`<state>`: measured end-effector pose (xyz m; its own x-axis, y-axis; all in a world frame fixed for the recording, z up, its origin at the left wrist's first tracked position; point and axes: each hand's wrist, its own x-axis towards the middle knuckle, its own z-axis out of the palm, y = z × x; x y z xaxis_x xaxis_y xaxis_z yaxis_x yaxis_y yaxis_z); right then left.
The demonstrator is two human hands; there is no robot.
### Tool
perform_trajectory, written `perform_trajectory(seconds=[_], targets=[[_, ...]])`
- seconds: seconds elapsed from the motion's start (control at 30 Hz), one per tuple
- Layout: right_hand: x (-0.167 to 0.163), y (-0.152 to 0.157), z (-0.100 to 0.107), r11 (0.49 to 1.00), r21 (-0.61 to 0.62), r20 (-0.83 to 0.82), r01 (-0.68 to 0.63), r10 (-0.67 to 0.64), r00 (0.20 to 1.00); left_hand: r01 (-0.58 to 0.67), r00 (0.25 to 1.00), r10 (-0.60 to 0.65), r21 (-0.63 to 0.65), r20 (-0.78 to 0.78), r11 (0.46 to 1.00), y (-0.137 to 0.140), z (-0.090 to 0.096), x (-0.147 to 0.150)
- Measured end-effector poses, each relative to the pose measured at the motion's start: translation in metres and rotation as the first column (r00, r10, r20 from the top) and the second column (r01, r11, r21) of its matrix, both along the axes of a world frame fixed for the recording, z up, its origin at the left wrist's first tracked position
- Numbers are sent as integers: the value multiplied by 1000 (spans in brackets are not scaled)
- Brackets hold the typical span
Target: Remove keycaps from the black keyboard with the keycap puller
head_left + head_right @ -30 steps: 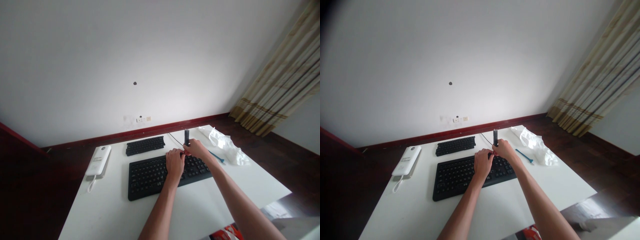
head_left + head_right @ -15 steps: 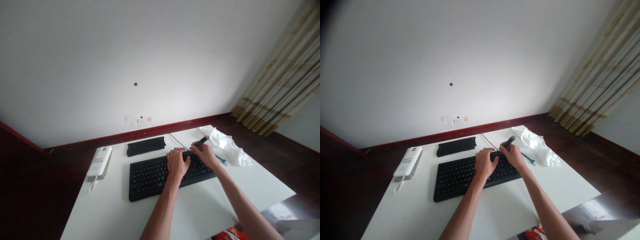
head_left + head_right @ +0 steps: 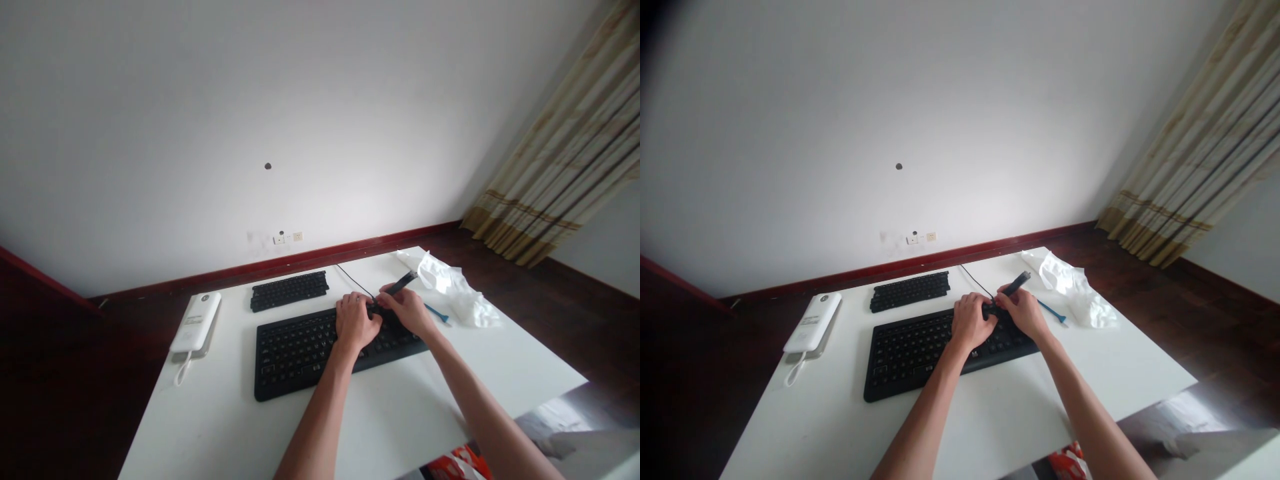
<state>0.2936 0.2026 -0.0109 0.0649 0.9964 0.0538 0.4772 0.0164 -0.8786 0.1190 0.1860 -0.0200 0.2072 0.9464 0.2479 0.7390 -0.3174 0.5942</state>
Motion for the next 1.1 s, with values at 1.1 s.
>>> perform_trajectory(seconds=[1.1], targets=[[-21,9,42,997,-64,420,-47,70,905,-2,994,-3,42,112,999,0,1,-6]])
